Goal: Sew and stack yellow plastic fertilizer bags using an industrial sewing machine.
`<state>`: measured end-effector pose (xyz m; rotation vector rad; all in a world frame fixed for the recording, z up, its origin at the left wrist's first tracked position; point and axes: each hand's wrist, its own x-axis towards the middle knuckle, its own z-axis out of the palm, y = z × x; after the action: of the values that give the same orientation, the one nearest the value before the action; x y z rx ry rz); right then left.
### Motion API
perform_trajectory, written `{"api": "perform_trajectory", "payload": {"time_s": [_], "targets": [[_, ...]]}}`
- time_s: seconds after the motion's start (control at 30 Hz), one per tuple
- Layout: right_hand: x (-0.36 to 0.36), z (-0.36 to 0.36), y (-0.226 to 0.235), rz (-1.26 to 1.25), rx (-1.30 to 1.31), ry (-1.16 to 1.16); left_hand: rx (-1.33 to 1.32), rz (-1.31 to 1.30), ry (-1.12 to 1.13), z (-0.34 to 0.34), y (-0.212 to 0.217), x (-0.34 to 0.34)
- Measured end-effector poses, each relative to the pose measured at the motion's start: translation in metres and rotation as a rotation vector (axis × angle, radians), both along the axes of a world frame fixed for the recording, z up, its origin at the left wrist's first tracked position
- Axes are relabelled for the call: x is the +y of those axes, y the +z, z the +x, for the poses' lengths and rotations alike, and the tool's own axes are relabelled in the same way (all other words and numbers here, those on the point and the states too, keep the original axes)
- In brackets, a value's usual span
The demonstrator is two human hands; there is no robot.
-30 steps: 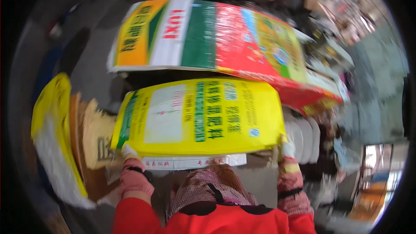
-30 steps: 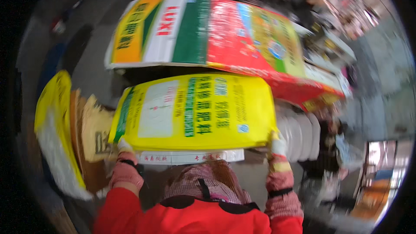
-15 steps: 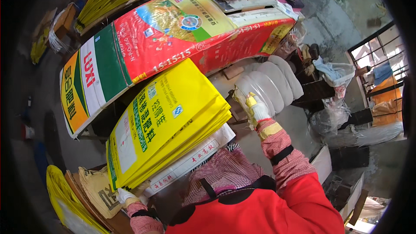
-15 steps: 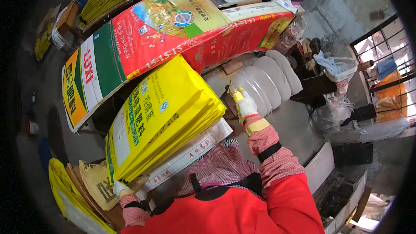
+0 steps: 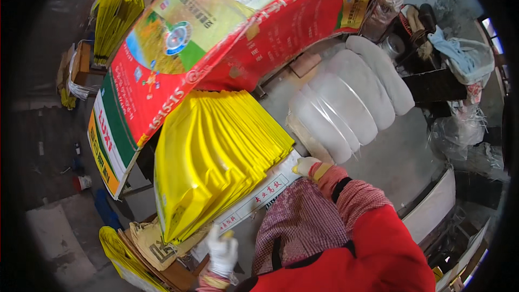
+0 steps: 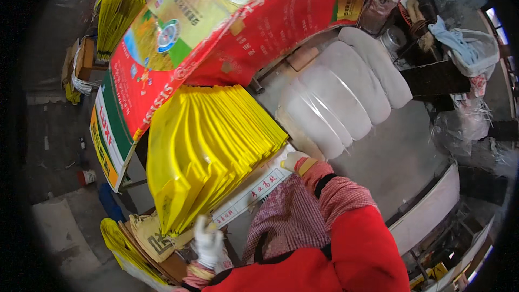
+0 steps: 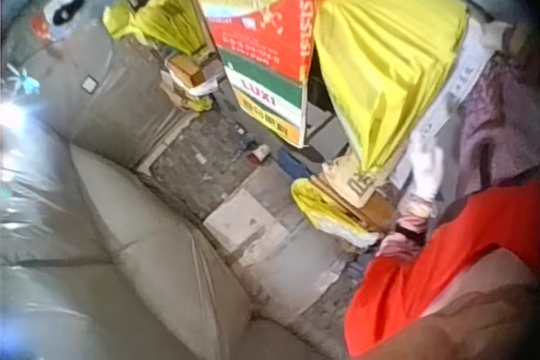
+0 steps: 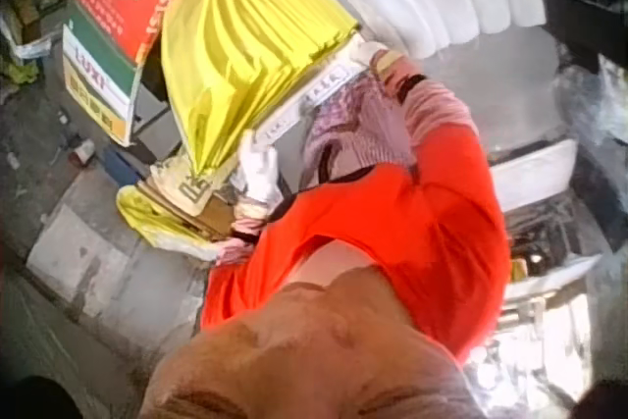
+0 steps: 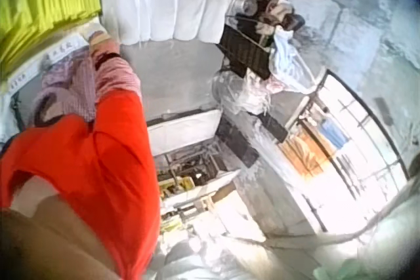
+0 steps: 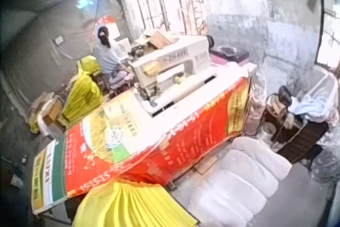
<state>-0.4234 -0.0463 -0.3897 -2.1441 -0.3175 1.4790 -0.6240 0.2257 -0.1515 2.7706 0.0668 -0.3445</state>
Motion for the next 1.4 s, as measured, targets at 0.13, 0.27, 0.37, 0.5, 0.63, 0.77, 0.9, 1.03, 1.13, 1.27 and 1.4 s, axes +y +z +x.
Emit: {"api": "perform_trajectory", "payload": {"time_s": [0.13,0.27,0.37,0.5,0.63,0.77,0.9,1.03,1.13,1.27,1.4], "targets": [[-0.012,-0.004,-0.048,-0.061,0.032,-0.253,0.190,-0.129,0.189,-0.015,-0.048,-0.070],[-0.010,-0.001,-0.038,-0.015,0.074,-0.493,0.430,-0.357,0.193,0.009,-0.035,-0.076],[-0.025,-0.006,-0.044,-0.026,-0.089,-0.589,0.371,-0.263,-0.281,0.120,0.040,-0.081],[-0.028,0.011,-0.043,0.005,-0.103,-0.596,-0.632,-0.024,-0.071,0.211,0.138,-0.043],[-0.049,0.040,-0.049,0.029,-0.406,-0.508,-0.478,0.147,-0.279,0.347,0.167,-0.035],[-0.130,0.079,-0.072,-0.090,-0.521,-0.484,-0.248,0.215,-0.460,0.447,0.111,0.003],[-0.163,0.099,-0.042,-0.102,-0.467,-0.680,-0.236,0.497,-0.460,0.527,0.093,0.074],[-0.149,0.094,-0.003,-0.242,-0.173,-0.840,-0.284,0.988,-0.946,0.650,0.086,0.125],[-0.115,0.066,-0.055,0.309,-0.025,-1.045,-0.175,0.277,-0.480,0.672,-0.019,0.027],[-0.005,0.084,-0.025,0.836,0.664,-1.478,-0.620,0.834,-0.944,0.647,-0.074,0.046],[0.040,0.108,-0.050,0.455,0.198,-0.879,-0.584,0.345,-0.561,0.623,-0.099,-0.020]]}}
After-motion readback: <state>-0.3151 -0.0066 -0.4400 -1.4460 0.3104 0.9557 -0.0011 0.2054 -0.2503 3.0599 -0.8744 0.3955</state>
